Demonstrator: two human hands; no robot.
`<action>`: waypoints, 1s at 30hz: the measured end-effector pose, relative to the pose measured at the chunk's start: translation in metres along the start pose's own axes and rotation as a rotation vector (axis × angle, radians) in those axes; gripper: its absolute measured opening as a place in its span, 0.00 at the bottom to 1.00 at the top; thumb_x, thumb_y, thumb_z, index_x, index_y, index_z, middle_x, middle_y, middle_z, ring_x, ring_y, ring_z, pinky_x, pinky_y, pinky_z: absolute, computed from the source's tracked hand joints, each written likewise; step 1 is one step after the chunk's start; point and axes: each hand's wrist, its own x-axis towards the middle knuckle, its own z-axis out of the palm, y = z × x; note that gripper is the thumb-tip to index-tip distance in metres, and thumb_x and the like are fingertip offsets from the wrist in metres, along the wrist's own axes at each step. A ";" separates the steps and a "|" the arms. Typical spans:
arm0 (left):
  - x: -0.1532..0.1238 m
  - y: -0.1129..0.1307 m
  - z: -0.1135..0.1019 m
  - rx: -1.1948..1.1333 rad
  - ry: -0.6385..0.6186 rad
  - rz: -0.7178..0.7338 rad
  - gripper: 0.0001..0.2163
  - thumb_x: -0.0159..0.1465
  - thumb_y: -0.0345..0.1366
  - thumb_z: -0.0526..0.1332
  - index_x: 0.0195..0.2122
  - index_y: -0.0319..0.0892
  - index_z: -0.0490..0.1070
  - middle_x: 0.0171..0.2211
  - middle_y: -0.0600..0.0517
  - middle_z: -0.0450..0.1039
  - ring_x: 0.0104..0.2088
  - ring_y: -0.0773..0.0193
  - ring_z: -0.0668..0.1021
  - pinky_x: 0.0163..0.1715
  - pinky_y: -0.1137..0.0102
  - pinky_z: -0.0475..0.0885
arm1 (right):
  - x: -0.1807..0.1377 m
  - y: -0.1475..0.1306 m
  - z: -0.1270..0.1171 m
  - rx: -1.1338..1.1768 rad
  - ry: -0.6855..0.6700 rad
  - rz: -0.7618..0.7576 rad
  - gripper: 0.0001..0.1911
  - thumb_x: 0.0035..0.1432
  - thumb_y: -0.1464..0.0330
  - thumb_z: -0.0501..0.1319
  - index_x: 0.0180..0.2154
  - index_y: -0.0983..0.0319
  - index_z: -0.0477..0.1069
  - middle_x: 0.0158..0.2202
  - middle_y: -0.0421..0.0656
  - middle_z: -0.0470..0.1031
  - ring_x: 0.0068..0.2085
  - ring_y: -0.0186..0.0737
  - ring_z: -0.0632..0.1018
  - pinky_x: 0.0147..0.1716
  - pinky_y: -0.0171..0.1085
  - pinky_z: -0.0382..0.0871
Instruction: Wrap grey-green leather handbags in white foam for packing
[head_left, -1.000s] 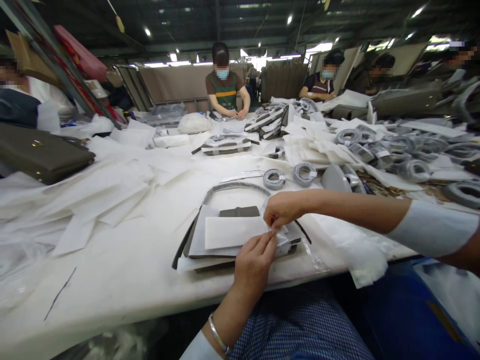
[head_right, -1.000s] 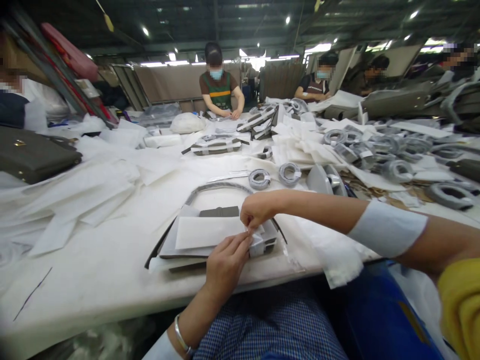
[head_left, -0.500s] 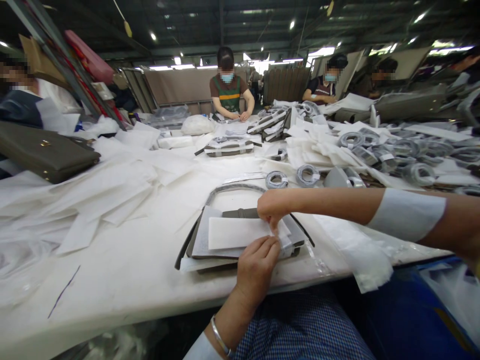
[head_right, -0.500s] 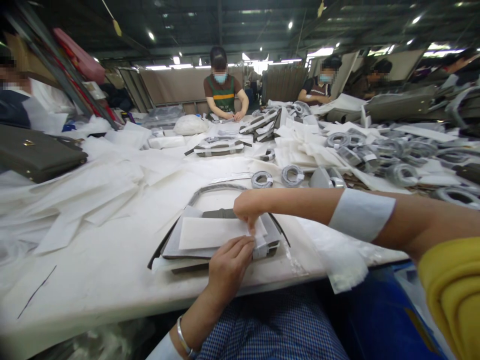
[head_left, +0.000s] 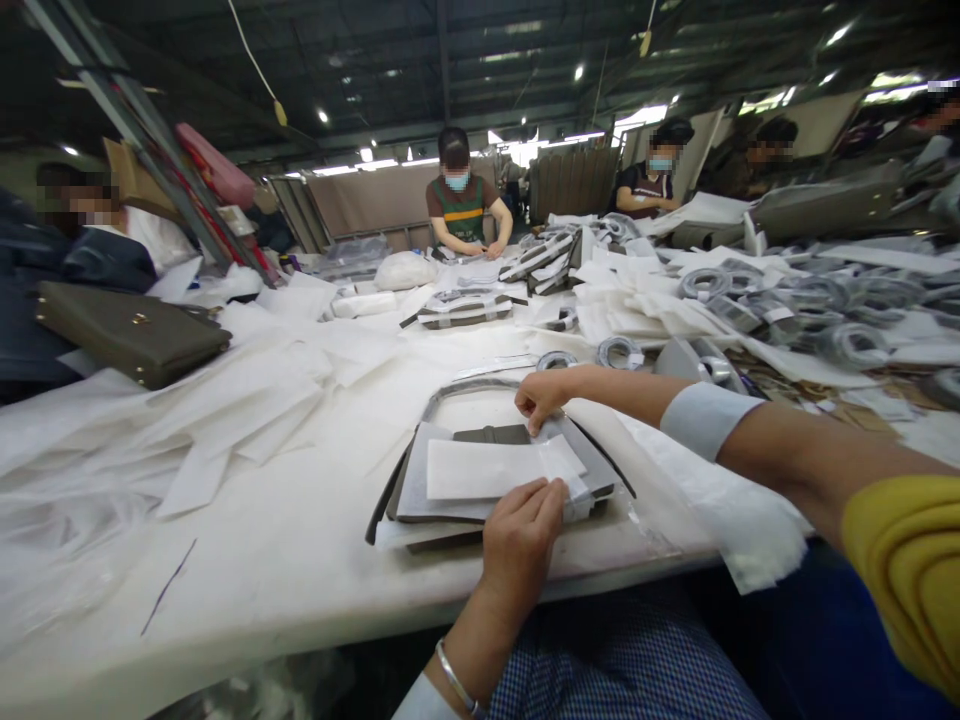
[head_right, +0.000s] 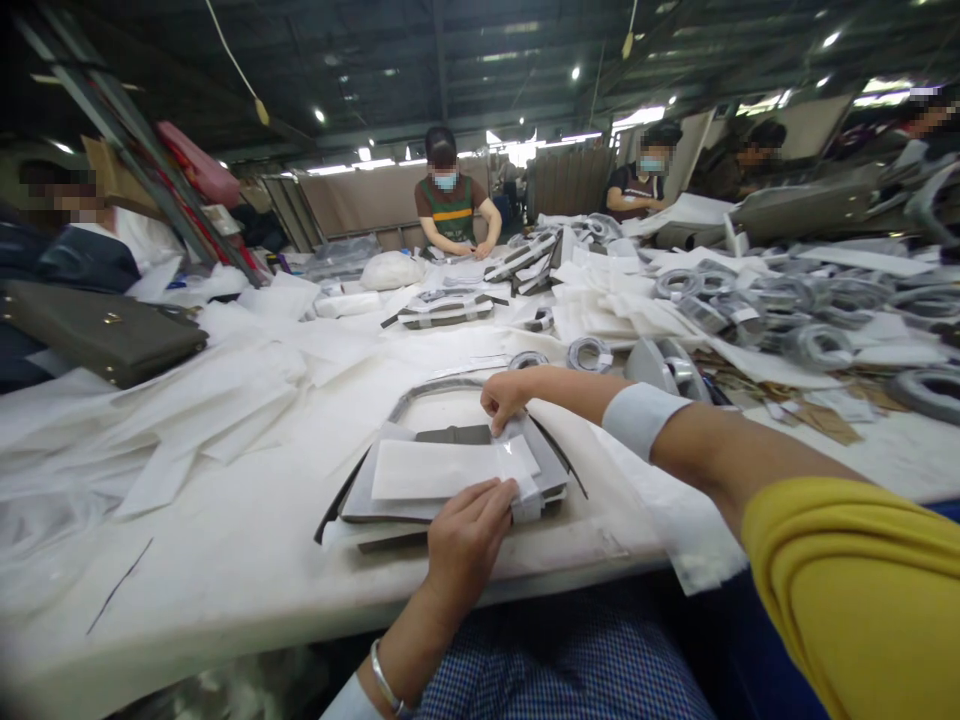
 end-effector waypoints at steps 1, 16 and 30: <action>0.000 0.000 0.000 0.002 0.004 0.003 0.14 0.67 0.28 0.60 0.53 0.42 0.72 0.43 0.50 0.81 0.46 0.60 0.81 0.47 0.66 0.79 | 0.000 0.002 -0.001 -0.001 0.037 0.011 0.19 0.46 0.55 0.71 0.34 0.63 0.79 0.28 0.40 0.79 0.28 0.35 0.74 0.30 0.33 0.60; -0.003 -0.001 0.002 0.039 -0.002 0.064 0.14 0.67 0.26 0.60 0.52 0.43 0.74 0.48 0.51 0.80 0.49 0.59 0.80 0.49 0.64 0.78 | -0.056 -0.026 0.053 0.109 0.146 0.018 0.54 0.47 0.46 0.69 0.69 0.60 0.53 0.60 0.57 0.69 0.58 0.61 0.71 0.58 0.50 0.61; 0.000 0.000 -0.006 0.058 -0.057 0.118 0.16 0.66 0.26 0.59 0.54 0.43 0.72 0.50 0.51 0.79 0.51 0.60 0.79 0.52 0.63 0.77 | -0.062 -0.049 0.065 0.322 0.582 0.177 0.18 0.65 0.68 0.54 0.51 0.65 0.77 0.50 0.49 0.79 0.53 0.47 0.78 0.54 0.40 0.68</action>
